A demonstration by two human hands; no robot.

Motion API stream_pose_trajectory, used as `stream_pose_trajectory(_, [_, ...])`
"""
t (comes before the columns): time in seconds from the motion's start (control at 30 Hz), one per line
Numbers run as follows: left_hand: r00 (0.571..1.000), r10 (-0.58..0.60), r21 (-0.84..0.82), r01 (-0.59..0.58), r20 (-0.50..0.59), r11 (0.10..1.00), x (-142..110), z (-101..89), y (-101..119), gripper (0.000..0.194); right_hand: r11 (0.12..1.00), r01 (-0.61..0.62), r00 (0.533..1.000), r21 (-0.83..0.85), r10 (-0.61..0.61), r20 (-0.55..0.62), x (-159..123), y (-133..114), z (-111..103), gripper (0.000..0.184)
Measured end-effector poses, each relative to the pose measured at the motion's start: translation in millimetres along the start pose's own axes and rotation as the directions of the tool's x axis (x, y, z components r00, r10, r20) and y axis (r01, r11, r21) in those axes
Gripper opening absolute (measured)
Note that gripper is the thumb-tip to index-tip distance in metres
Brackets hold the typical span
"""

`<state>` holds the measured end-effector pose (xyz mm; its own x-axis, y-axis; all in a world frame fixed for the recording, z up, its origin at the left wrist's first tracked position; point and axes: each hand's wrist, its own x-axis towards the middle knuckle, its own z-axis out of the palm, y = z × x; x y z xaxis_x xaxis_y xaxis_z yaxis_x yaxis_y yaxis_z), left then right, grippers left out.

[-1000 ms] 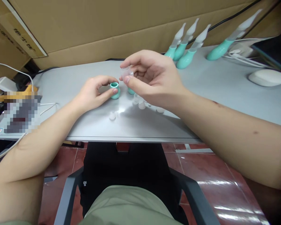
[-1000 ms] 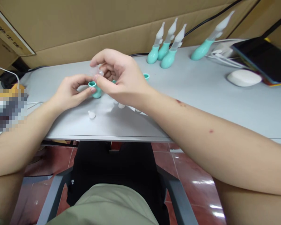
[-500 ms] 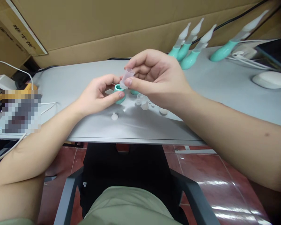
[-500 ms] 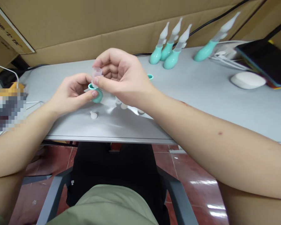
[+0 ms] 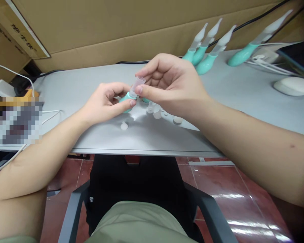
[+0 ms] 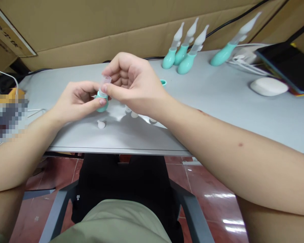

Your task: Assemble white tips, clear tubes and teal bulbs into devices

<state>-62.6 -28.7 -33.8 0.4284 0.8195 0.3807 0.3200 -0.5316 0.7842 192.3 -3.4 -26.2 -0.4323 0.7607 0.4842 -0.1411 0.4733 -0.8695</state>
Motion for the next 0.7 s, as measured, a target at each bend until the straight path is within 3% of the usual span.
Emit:
stream_pose_trajectory(0.33, [0.999,0.022,0.024,-0.023,0.041,0.999,-1.3,-2.5,3.2,0.061,0.990,-0.076,0.995,0.118,0.068,0.070,0.8,0.8,-0.3,0.062])
stream_pose_trajectory(0.7, [1.000,0.028,0.030,-0.028,0.006,0.999,-4.1,-5.1,2.3,0.050,0.999,-0.030,0.996,0.018,0.028,0.080,1.2,2.5,-3.2,0.066])
